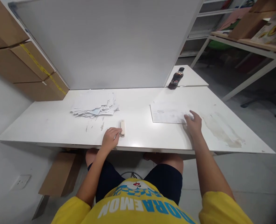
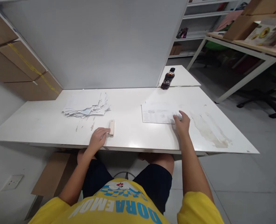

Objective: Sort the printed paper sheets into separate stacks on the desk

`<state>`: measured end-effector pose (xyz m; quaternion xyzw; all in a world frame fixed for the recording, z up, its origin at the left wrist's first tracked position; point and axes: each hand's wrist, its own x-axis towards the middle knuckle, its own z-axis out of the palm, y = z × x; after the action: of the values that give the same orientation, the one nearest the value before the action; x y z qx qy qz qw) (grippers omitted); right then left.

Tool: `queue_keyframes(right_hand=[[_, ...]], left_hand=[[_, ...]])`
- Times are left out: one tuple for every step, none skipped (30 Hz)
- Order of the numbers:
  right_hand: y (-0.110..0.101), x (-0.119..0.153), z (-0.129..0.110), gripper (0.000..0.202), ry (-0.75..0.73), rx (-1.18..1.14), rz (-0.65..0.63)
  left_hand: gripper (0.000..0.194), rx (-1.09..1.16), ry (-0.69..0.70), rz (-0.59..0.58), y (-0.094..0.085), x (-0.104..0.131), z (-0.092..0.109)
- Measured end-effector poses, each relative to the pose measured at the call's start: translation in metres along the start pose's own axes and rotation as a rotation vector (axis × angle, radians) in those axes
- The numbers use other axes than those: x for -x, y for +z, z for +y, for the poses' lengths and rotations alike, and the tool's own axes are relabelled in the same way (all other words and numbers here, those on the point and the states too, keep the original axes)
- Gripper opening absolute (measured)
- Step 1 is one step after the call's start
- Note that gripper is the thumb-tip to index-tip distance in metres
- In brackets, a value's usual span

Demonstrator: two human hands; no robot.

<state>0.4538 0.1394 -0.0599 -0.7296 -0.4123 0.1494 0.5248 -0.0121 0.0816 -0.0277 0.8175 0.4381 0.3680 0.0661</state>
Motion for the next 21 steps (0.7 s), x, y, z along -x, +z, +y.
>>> queue_keyframes(right_hand=[[0.000,0.001,0.008,0.046,0.020,-0.055,0.056],[0.000,0.004,0.016,0.046,0.042,-0.117,0.115],[-0.001,0.007,0.022,0.046,0.062,-0.171,0.158],[-0.003,0.012,0.028,0.046,0.079,-0.213,0.187],[-0.004,0.017,0.031,0.045,0.092,-0.237,0.197],[-0.006,0.022,0.033,0.044,0.107,-0.242,0.191],[-0.007,0.028,0.034,0.043,0.125,-0.232,0.175],[-0.008,0.034,0.034,0.041,0.139,-0.213,0.156],[-0.009,0.040,0.033,0.040,0.146,-0.195,0.136],[-0.010,0.045,0.032,0.038,0.147,-0.179,0.117],[-0.011,0.049,0.030,0.036,0.144,-0.170,0.104],[-0.012,0.053,0.028,0.035,0.140,-0.168,0.097],[-0.012,0.056,0.026,0.034,0.136,-0.170,0.095],[-0.012,0.058,0.024,0.034,0.138,-0.174,0.094],[-0.012,0.058,0.021,0.035,0.142,-0.174,0.086],[-0.011,0.059,0.018,0.036,0.145,-0.169,0.072],[-0.011,0.058,0.015,0.038,0.146,-0.159,0.055],[-0.011,0.058,0.012,0.039,0.141,-0.142,0.037],[-0.011,0.057,0.008,0.041,0.135,-0.124,0.025],[-0.011,0.057,0.005,0.042,0.133,-0.105,0.017],[-0.011,0.057,0.003,0.042,0.133,-0.090,0.008]], left_hand=[[0.036,-0.036,-0.013,-0.046,-0.008,-0.011,-0.008],[0.037,-0.079,-0.040,-0.088,-0.015,-0.024,-0.019],[0.039,-0.124,-0.085,-0.113,-0.022,-0.038,-0.032],[0.039,-0.172,-0.143,-0.127,-0.027,-0.053,-0.046],[0.039,-0.229,-0.208,-0.122,-0.031,-0.068,-0.062],[0.041,-0.304,-0.285,-0.093,-0.033,-0.082,-0.078],[0.047,-0.380,-0.363,-0.070,-0.032,-0.093,-0.094],[0.054,-0.441,-0.434,-0.057,-0.030,-0.102,-0.108],[0.058,-0.486,-0.486,-0.044,-0.027,-0.107,-0.120],[0.058,-0.518,-0.514,-0.028,-0.023,-0.109,-0.130],[0.055,-0.537,-0.522,-0.008,-0.019,-0.109,-0.138],[0.051,-0.547,-0.510,0.018,-0.015,-0.107,-0.143],[0.048,-0.553,-0.485,0.049,-0.013,-0.104,-0.147],[0.046,-0.555,-0.456,0.076,-0.010,-0.100,-0.150],[0.045,-0.554,-0.425,0.099,-0.009,-0.097,-0.152],[0.043,-0.551,-0.397,0.121,-0.008,-0.095,-0.155],[0.042,-0.542,-0.374,0.140,-0.007,-0.093,-0.158],[0.040,-0.528,-0.360,0.161,-0.007,-0.092,-0.162],[0.039,-0.512,-0.353,0.180,-0.007,-0.091,-0.166],[0.039,-0.499,-0.356,0.205,-0.007,-0.091,-0.170],[0.039,-0.492,-0.361,0.230,-0.007,-0.090,-0.174]])
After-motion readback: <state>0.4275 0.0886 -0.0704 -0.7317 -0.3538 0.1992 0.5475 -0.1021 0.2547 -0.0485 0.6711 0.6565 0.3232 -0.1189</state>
